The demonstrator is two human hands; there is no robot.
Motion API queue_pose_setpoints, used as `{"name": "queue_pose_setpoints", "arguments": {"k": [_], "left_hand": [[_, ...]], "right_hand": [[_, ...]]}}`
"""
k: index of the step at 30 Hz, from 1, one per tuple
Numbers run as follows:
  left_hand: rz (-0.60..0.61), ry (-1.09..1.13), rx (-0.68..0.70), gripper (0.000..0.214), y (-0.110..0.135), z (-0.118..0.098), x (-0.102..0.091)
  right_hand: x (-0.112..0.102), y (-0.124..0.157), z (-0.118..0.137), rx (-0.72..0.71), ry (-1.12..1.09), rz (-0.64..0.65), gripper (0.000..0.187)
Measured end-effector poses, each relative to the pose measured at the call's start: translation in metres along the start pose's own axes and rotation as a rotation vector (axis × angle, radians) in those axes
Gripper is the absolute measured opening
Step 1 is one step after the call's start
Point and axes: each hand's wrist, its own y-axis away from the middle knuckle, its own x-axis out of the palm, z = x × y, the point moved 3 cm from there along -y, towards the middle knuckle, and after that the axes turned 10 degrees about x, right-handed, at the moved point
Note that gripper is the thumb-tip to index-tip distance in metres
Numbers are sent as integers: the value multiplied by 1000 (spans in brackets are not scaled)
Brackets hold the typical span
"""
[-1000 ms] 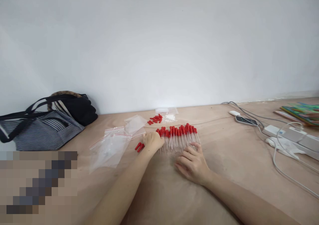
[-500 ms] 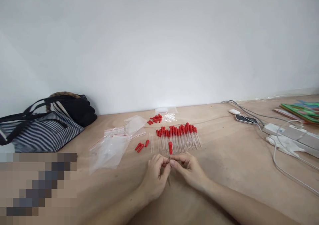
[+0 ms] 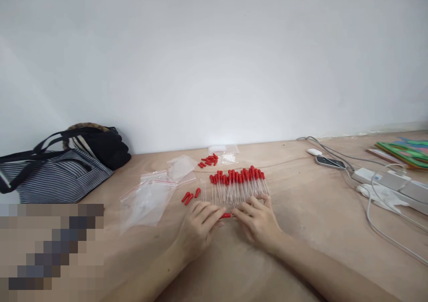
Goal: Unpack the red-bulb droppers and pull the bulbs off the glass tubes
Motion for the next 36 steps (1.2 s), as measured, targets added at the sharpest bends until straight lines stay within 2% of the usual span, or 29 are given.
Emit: {"name": "queue_pose_setpoints", "arguments": {"k": [3, 8, 16, 22, 24, 27, 29, 32, 36], "left_hand": [[18, -52, 33, 15, 3, -6, 2], [5, -45, -21, 15, 9, -12, 2], [-85, -7, -88, 16, 2, -13, -2], [-91, -9, -105, 21, 2, -13, -9], [-109, -51, -149, 20, 7, -2, -15], [-107, -114, -252, 16, 18, 23, -21], [-88, -58, -292, 16, 24, 40, -18], [-93, -14, -377, 17, 33, 58, -11], [-82, -43, -407, 18, 45, 65, -4]], "right_hand": [[4, 2, 4, -85, 47, -27, 16], [1, 4, 9, -200, 137, -86, 20], [-2, 6, 6, -245, 202, -178, 13], [-4, 8, 1, -278, 213, -240, 13], [-11, 6, -9, -215, 215, -267, 14], [-19, -1, -28, 55, 149, -251, 14], [-15, -4, -34, 187, 13, -145, 15], [2, -8, -29, 290, -257, 65, 20], [28, -20, -16, 488, -437, 235, 22]]}}
